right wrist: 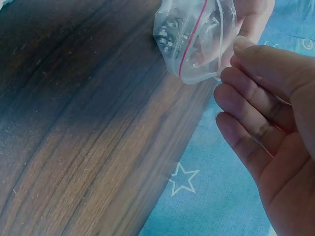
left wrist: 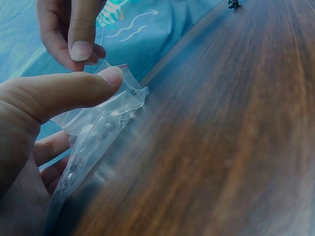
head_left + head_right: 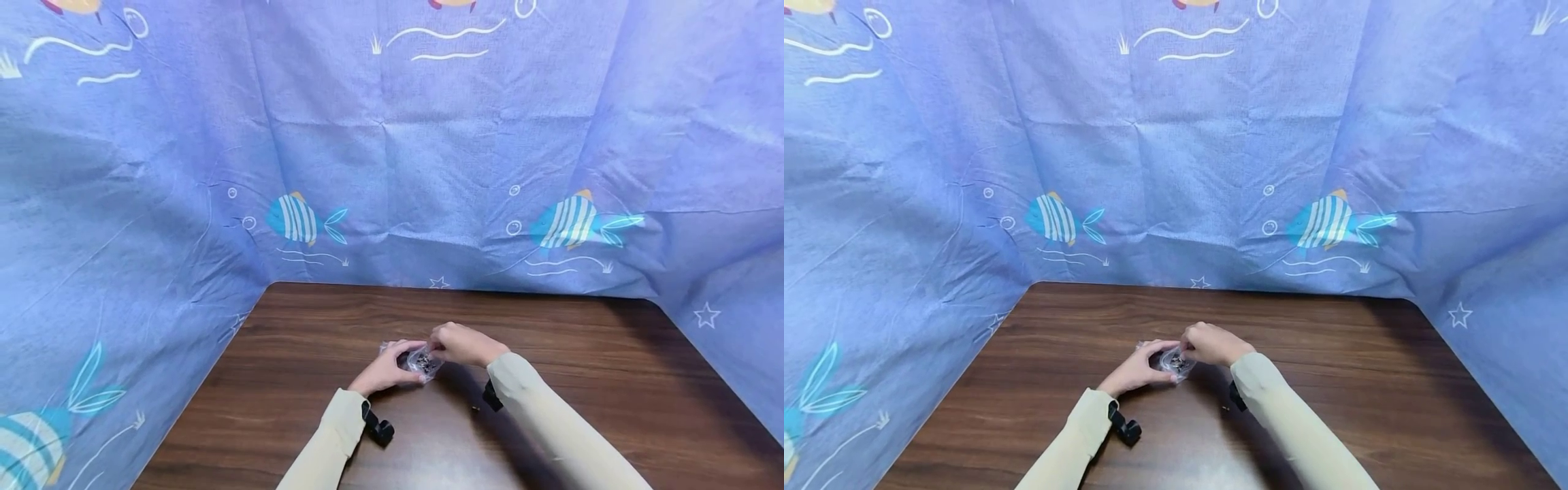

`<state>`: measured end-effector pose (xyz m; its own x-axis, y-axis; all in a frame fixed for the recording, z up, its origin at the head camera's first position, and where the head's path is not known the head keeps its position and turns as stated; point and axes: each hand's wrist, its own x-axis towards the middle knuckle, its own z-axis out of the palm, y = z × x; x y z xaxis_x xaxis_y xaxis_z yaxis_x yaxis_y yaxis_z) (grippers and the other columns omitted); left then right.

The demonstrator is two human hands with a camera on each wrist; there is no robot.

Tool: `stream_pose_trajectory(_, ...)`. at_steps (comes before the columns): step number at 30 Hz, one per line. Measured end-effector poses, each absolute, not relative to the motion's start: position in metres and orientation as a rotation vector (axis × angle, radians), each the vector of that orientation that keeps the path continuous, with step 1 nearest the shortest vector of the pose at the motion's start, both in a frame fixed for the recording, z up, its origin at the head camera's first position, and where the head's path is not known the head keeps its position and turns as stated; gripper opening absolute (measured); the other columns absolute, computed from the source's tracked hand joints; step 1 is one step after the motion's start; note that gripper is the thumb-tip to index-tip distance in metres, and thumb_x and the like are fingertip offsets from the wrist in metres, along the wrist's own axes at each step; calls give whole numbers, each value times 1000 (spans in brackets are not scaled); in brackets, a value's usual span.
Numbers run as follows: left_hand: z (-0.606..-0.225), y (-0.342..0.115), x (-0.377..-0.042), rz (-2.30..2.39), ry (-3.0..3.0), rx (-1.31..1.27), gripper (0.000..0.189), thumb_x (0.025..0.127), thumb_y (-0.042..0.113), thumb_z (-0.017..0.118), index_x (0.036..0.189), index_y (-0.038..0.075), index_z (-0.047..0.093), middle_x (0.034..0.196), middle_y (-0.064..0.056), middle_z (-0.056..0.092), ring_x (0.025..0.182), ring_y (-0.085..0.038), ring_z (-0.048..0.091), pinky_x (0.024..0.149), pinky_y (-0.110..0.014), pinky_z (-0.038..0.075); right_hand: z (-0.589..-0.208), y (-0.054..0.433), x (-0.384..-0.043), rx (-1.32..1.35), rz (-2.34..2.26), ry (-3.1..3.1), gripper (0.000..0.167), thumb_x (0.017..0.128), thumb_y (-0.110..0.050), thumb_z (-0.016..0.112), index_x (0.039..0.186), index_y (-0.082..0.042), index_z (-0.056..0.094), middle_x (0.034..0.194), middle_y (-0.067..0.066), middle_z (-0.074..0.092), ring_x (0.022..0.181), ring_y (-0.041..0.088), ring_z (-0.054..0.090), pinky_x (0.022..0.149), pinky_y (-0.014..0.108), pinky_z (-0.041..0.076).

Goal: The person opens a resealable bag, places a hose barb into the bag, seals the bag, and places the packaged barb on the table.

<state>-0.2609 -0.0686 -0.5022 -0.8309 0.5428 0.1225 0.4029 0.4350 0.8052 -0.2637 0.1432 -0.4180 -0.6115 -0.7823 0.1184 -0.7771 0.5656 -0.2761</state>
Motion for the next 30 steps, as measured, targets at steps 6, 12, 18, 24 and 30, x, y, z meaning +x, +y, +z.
stream_pose_trajectory(6, -502, -66, -263, 1366, 2531, 843, 66, 76, 32, 82, 135, 24, 55, 131, -3, 57, 116, -19, 50, 99, -35, 41, -413, 150, -261, -1353, -485, 2774, 6, 85, -11, 71, 81, -6, 71, 76, -4, 65, 67, 1, 54, 63, 18, 47)
stream_pose_trajectory(12, -502, -65, -260, 1359, 2537, 823, 65, 75, 32, 82, 135, 26, 56, 132, -1, 56, 116, -18, 49, 100, -35, 40, -416, 174, -249, -1246, -527, 2720, 5, 85, -14, 72, 83, -9, 73, 75, -7, 66, 66, -3, 52, 61, 17, 47)
stream_pose_trajectory(18, -505, -65, -260, 1375, 2555, 853, 65, 75, 32, 82, 135, 25, 56, 130, -1, 58, 116, -19, 48, 100, -36, 39, -426, 199, -234, -1077, -598, 2668, 8, 83, -20, 74, 80, -13, 71, 69, -11, 61, 60, -5, 48, 57, 17, 44)
stream_pose_trajectory(24, -507, -67, -258, 1356, 2569, 843, 66, 75, 34, 82, 135, 26, 56, 130, 1, 58, 115, -18, 47, 99, -36, 39, -435, 209, -219, -1017, -636, 2573, 20, 79, -29, 78, 86, -11, 70, 71, -13, 60, 62, -5, 50, 58, 17, 46)
stream_pose_trajectory(30, -506, -67, -259, 1362, 2564, 847, 66, 75, 33, 82, 135, 26, 56, 130, 0, 58, 116, -19, 47, 99, -37, 39, -437, 214, -211, -1018, -599, 2562, 26, 75, -29, 82, 87, -11, 69, 76, -10, 61, 66, -5, 51, 61, 17, 47)
